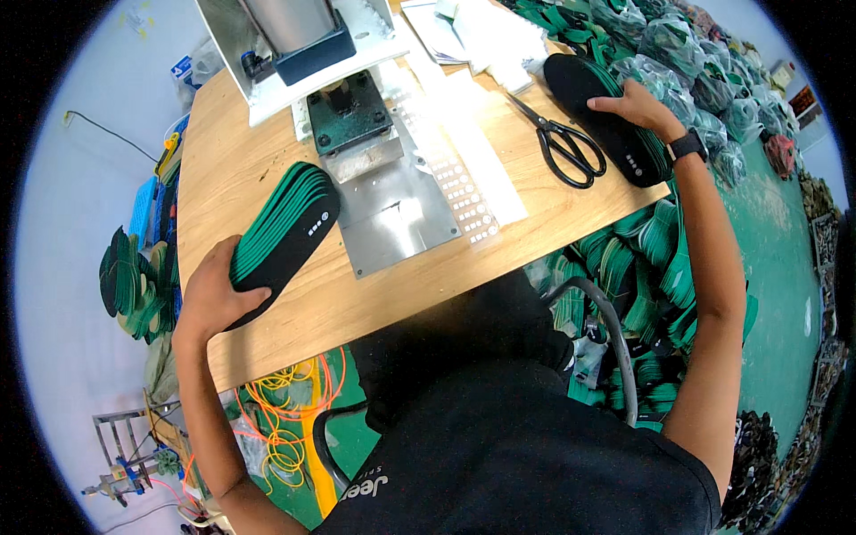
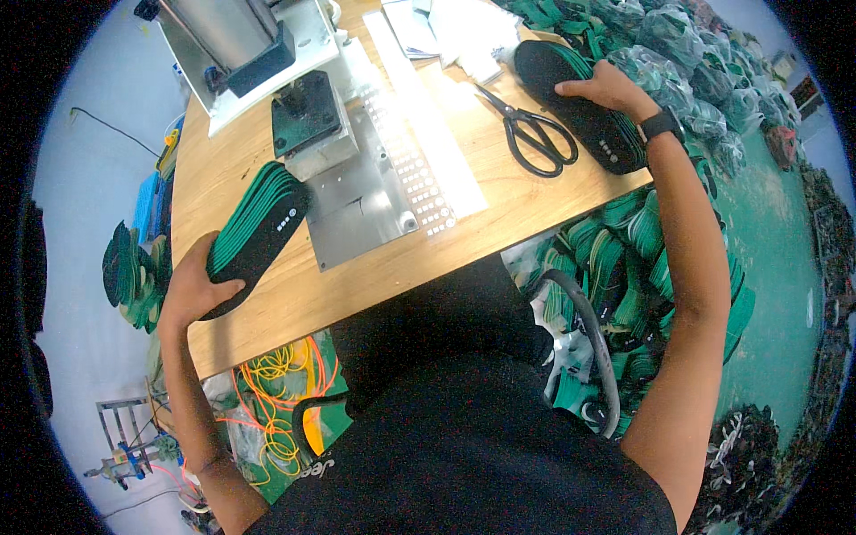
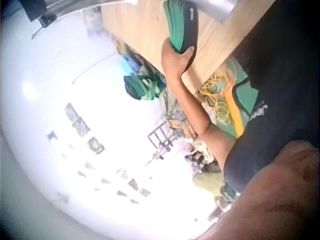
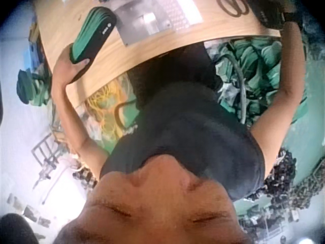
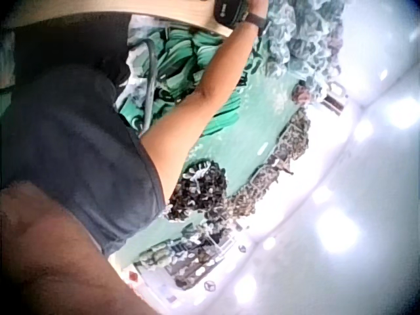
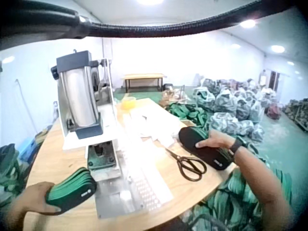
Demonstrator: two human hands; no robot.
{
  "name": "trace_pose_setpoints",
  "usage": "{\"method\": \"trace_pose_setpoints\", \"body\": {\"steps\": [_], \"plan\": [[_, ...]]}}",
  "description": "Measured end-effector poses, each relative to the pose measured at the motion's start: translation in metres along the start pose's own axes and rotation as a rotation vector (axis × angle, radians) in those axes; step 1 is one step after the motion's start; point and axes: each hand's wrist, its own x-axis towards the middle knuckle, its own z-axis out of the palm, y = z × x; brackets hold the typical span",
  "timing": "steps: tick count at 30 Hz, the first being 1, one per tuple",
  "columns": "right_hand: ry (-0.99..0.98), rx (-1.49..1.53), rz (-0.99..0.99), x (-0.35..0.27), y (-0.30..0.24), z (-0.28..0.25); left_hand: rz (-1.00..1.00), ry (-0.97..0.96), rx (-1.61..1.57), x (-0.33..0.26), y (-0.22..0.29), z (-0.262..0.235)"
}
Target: The person take an insole from a stack, places it on a metal plate, and applies a circular label from a plastic sheet onto it. They use shears to cut individual labels from the sheet and organize the insoles back into a stack.
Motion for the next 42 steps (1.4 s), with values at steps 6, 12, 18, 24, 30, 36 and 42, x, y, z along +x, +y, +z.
{"method": "trace_pose_setpoints", "body": {"steps": [6, 12, 18, 24, 30, 36, 42], "plan": [[0.156, 0.076, -0.104, -0.042, -0.007, -0.001, 0.055, 0.144, 0.053, -0.018, 0.007, 0.016], [-0.087, 1.165, -0.441, -0.158, -0.132, -0.086, 0.458, 0.623, 0.163, -0.048, 0.018, 0.006], [-0.752, 1.133, -0.794, -0.187, -0.3, 0.021, 0.665, 0.944, 0.148, -0.048, 0.054, 0.021], [-1.14, 1.372, -0.655, -0.214, -0.35, 0.063, 0.462, 1.004, 0.038, -0.075, 0.006, 0.042], [-0.375, 0.471, -1.184, -0.197, -0.408, 0.057, 0.25, 0.997, -0.722, -0.134, -0.076, 0.045], [-0.266, 0.08, -1.257, -0.201, -0.423, 0.127, 0.092, 0.701, -0.595, -0.123, -0.094, 0.087], [-0.139, 0.237, -1.47, -0.19, -0.42, 0.145, 0.111, 0.664, -0.799, -0.098, -0.087, 0.093]]}}
